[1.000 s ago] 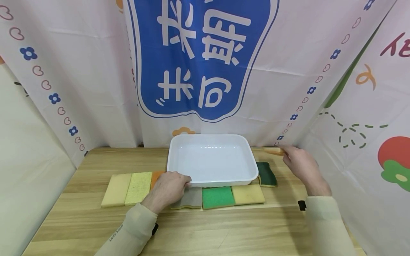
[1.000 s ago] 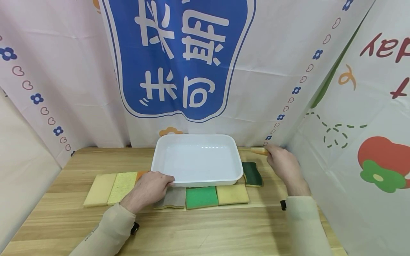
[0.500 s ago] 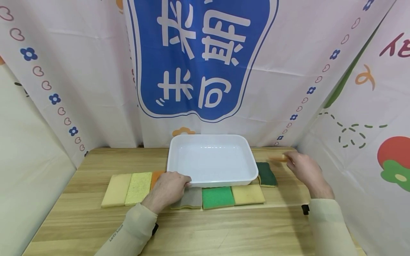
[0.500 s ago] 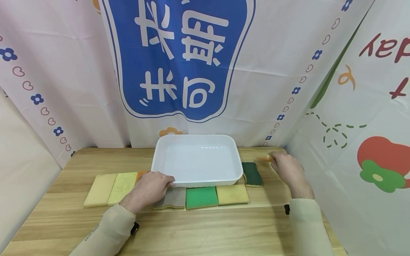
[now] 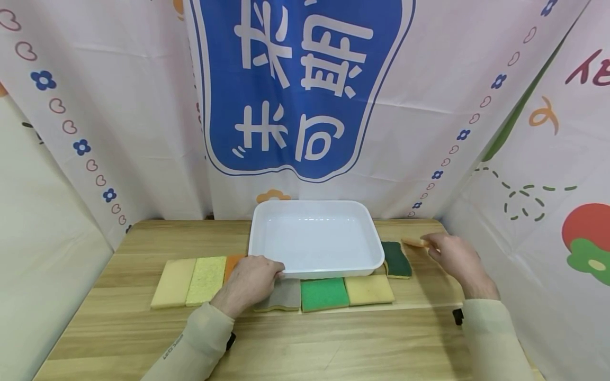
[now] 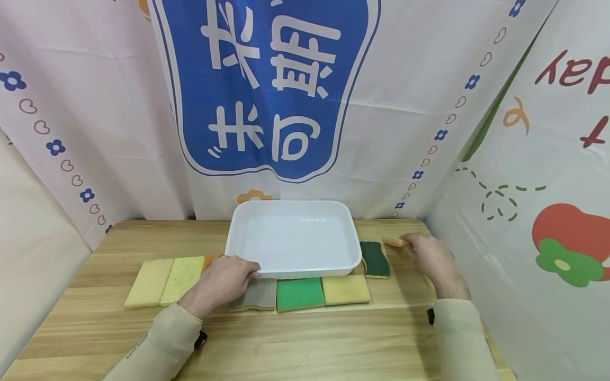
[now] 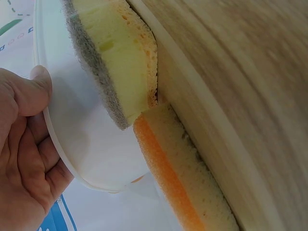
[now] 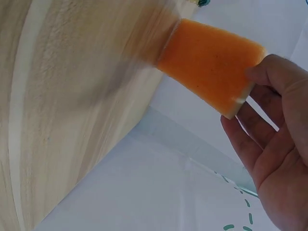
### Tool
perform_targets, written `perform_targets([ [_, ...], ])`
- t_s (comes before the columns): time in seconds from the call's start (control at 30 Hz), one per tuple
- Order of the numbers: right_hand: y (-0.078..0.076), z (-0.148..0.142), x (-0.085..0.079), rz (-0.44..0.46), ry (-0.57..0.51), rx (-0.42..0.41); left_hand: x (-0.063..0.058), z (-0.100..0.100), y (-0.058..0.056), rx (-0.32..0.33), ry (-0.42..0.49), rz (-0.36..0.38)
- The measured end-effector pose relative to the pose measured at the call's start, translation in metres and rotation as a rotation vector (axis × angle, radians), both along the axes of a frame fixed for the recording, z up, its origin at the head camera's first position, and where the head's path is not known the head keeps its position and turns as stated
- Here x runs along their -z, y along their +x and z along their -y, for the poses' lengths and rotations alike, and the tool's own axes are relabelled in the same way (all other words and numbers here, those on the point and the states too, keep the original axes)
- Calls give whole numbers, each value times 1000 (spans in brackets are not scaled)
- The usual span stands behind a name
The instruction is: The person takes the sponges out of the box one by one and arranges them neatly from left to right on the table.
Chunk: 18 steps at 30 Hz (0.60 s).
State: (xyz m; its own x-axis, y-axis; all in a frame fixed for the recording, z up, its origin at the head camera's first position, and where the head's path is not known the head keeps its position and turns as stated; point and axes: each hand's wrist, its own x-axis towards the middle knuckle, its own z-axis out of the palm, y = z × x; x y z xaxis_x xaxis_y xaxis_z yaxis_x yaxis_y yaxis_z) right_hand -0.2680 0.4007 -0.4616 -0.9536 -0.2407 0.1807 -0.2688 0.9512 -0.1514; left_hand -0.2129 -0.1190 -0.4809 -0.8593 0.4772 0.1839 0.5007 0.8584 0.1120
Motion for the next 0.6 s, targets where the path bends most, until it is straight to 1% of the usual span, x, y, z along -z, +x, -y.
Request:
perform_targets([
  [0.17, 1, -1, 4, -6, 35, -43, 0, 0, 0, -2, 4, 5],
  [0.4, 3, -4, 14, -3, 56, -79, -1, 0, 1, -3, 7, 11],
  [0.6, 8, -3, 22, 16, 40, -104, -1, 0, 1, 1, 8, 10],
])
